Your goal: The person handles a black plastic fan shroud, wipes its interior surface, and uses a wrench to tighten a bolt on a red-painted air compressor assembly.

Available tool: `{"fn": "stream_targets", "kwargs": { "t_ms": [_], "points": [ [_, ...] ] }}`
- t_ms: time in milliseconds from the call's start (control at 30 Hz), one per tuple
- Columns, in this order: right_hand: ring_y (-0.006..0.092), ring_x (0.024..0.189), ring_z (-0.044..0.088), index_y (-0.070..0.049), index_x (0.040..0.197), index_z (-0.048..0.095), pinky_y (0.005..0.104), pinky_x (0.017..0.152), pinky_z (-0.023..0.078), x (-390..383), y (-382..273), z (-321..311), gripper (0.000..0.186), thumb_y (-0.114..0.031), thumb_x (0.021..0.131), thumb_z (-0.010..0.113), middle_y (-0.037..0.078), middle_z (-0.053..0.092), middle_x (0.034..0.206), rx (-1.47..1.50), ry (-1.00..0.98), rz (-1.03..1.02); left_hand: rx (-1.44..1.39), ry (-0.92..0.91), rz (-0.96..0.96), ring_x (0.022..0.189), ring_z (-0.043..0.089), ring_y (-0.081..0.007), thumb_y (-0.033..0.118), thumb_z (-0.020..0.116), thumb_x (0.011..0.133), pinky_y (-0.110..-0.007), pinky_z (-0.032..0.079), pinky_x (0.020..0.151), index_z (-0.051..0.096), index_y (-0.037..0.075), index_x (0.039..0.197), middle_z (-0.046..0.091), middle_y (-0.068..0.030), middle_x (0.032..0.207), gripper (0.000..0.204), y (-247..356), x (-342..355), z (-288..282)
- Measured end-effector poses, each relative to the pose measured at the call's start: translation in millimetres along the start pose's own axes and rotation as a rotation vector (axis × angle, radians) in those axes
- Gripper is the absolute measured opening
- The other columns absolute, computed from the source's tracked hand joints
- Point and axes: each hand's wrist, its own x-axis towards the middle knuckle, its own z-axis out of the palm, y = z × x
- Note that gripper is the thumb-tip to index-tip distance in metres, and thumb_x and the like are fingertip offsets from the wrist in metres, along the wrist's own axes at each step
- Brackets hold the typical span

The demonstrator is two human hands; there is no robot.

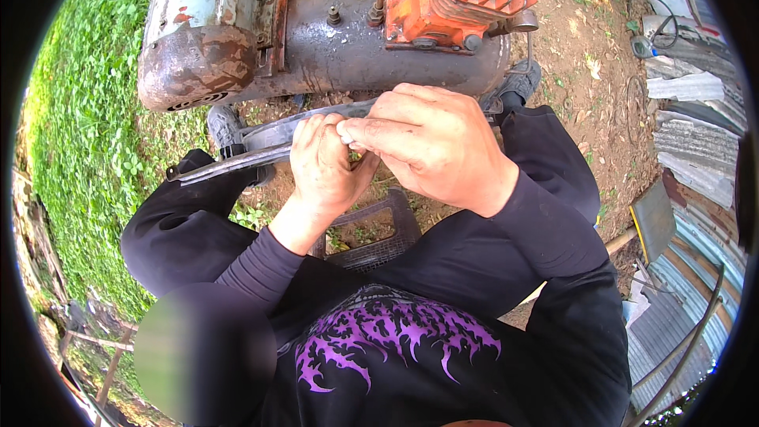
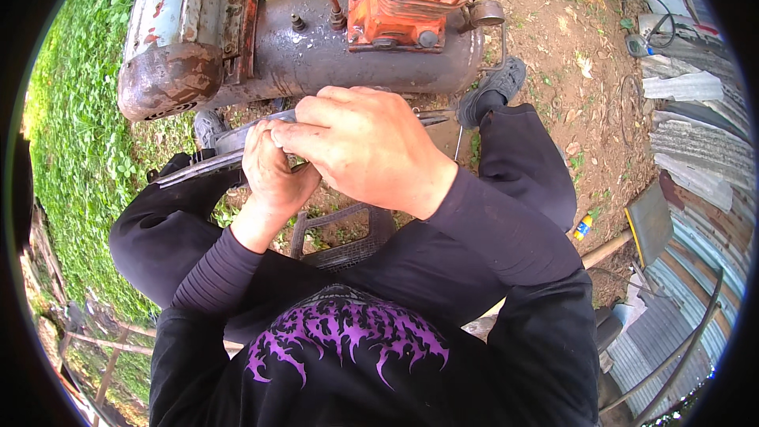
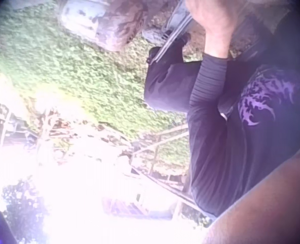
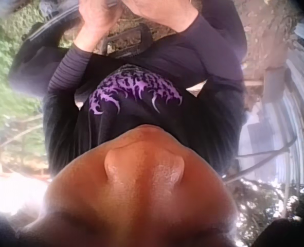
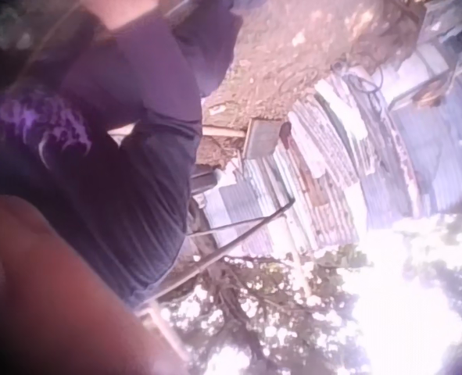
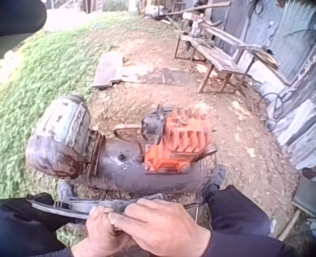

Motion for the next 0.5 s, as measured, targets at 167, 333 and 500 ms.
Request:
{"fn": "stream_targets", "kwargs": {
  "t_ms": [167, 333, 500],
  "points": [
    [0.0248, 0.08, 0.072, -0.006, 0.104, 0.081, 0.035, 0.07, 0.058, 3, 5, -2, 0.024, 0.001, 0.081, 0.081, 0.006, 0.074, 0.089, 0.069, 0.02, -0.014, -0.023, -0.048, -0.035, 0.078, 0.063, -0.0301, 0.008, 0.093, 0.066, -0.043, 0.047, 0.074, 0.055, 0.011, 0.093, 0.061, -0.0055, 0.083, 0.047, -1, 0, -1],
    [0.0165, 0.087, 0.075, 0.003, 0.106, 0.077, 0.0293, 0.078, 0.06, 2, 12, -34, 0.012, 0.006, 0.095, 0.075, 0.01, 0.079, 0.097, 0.375, 0.364, 0.195, -0.118, 0.001, -0.002, 0.074, 0.064, -0.0235, 0.008, 0.098, 0.071, -0.039, 0.046, 0.07, 0.048, 0.015, 0.086, 0.071, -0.0004, 0.083, 0.053, 4, 6, -2],
    [0.0244, 0.099, 0.077, 0.006, 0.117, 0.071, 0.0372, 0.086, 0.065, -50, 48, -66, 0.014, 0.003, 0.103, 0.069, 0.016, 0.075, 0.11, 0.571, 0.513, 0.409, -0.127, -0.013, -0.004, 0.071, 0.064, -0.0217, 0.012, 0.1, 0.072, -0.038, 0.045, 0.069, 0.046, 0.015, 0.086, 0.074, -0.0016, 0.087, 0.056, 4, 7, -2]
  ]
}}
